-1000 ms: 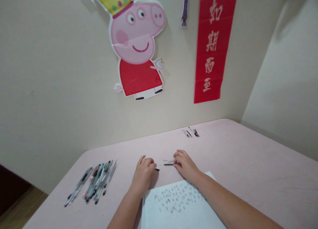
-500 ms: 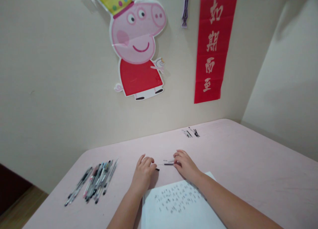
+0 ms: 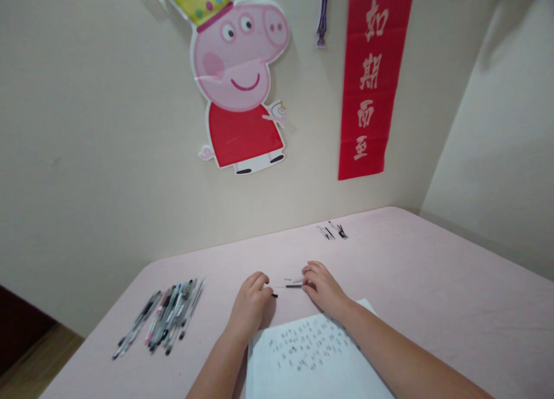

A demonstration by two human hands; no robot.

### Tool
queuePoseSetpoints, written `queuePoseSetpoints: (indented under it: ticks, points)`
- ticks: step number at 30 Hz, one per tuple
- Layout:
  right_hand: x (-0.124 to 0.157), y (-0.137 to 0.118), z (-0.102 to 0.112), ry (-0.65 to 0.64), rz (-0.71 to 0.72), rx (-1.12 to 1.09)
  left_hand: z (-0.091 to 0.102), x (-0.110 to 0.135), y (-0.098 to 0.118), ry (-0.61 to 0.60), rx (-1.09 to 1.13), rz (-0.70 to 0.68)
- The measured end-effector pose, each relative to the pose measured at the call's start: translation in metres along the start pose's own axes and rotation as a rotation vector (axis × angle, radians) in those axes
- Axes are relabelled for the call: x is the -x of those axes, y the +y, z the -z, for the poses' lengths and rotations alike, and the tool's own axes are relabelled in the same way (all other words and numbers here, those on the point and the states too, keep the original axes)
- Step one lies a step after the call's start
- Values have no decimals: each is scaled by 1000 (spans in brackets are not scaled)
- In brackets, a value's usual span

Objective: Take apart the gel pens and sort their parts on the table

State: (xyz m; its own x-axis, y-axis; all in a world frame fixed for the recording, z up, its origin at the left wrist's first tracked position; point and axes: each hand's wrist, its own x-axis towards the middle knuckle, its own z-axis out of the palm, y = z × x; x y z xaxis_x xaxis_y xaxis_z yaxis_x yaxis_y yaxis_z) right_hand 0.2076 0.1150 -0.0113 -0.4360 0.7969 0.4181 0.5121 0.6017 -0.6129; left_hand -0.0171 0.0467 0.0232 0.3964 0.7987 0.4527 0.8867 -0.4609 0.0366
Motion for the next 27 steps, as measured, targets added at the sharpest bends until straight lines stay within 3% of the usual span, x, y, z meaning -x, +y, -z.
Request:
queuePoseSetpoints:
  ticks: [14, 21, 27]
  points:
    - [0, -1, 1, 1, 4, -7, -2, 0, -1, 35, -10, -20]
    - [-2, 7, -3, 76, -32, -36, -9, 5, -15, 87, 125, 114]
    - [-3, 25, 2, 223, -175, 85, -21, 10, -30, 123, 280, 291]
